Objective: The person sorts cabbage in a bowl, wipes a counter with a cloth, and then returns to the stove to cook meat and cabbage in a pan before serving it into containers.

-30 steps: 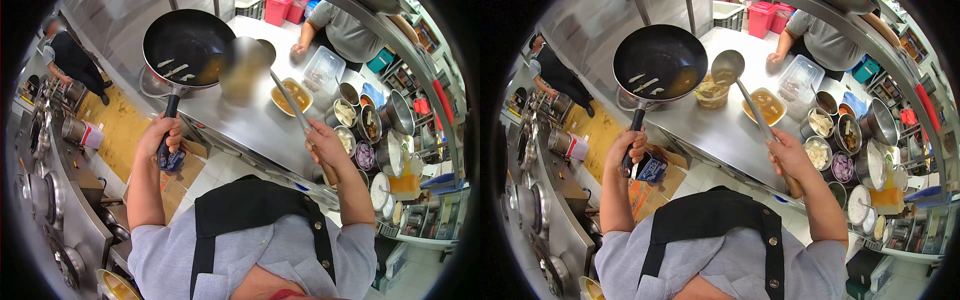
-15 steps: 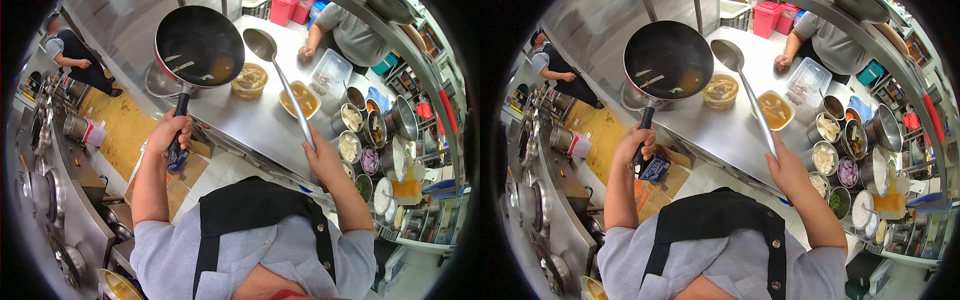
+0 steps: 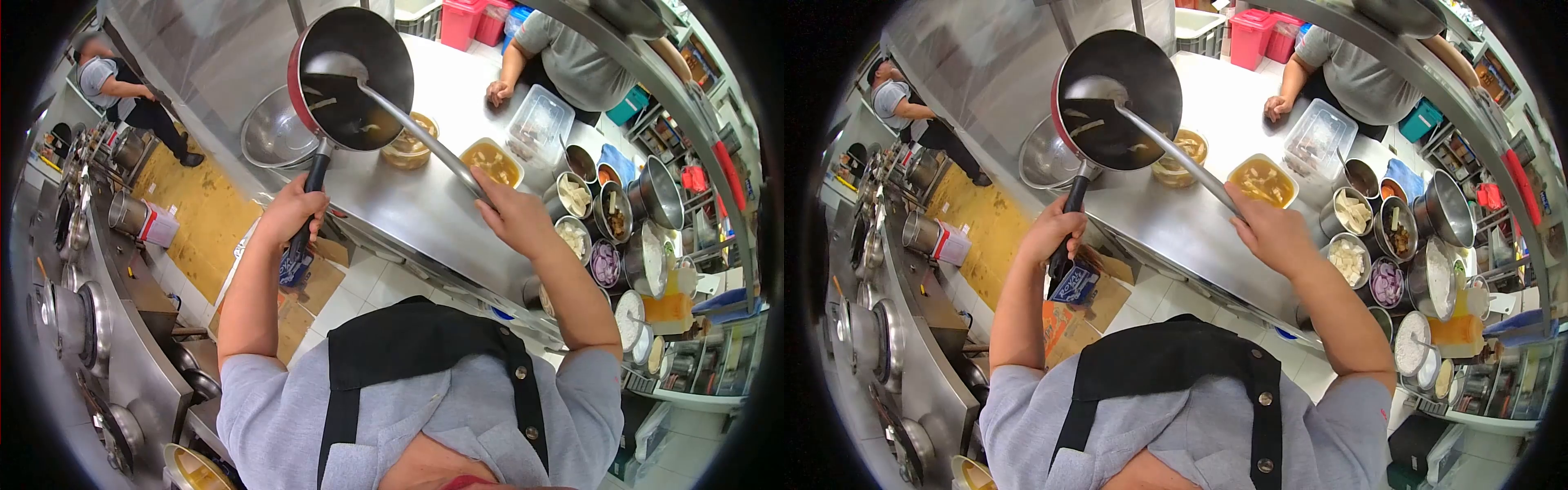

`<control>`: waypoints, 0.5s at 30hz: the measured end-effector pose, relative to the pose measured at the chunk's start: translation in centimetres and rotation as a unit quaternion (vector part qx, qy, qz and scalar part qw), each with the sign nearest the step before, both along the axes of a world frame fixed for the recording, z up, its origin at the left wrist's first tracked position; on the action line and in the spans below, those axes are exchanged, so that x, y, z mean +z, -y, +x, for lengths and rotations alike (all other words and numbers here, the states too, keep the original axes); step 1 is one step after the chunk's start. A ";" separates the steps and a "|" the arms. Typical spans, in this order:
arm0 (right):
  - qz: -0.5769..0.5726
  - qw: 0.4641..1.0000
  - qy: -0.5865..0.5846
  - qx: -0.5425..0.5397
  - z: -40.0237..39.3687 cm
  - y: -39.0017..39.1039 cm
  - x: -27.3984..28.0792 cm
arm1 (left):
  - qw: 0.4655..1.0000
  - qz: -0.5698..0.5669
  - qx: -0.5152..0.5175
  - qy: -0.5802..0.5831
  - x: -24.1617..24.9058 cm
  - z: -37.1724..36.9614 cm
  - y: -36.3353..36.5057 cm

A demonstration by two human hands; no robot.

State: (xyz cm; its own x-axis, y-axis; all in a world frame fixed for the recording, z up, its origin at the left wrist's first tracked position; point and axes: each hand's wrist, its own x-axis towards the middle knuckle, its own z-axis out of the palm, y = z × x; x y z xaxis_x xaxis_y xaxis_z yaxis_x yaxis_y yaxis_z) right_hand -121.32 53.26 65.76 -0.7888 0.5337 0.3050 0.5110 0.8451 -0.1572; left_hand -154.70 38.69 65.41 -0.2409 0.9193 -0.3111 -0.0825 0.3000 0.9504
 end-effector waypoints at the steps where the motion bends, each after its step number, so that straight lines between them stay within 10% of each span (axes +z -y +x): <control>1: 0.029 1.000 0.007 0.002 0.5 -0.2 0.0 | 1.000 -0.002 0.001 -0.008 0.0 0.0 -0.1; 15: 0.190 0.969 0.153 -0.033 7.2 -2.1 0.5 | 0.995 -0.011 0.019 -0.101 0.8 0.9 -1.4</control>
State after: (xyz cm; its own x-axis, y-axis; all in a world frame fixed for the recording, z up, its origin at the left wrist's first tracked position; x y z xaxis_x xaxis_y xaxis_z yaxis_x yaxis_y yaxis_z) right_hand -114.12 55.38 66.27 -0.8415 0.4805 0.2468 0.5391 0.7768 0.3257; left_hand -153.82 40.04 66.17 -0.3347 0.9021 -0.2723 0.0971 0.3205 0.9423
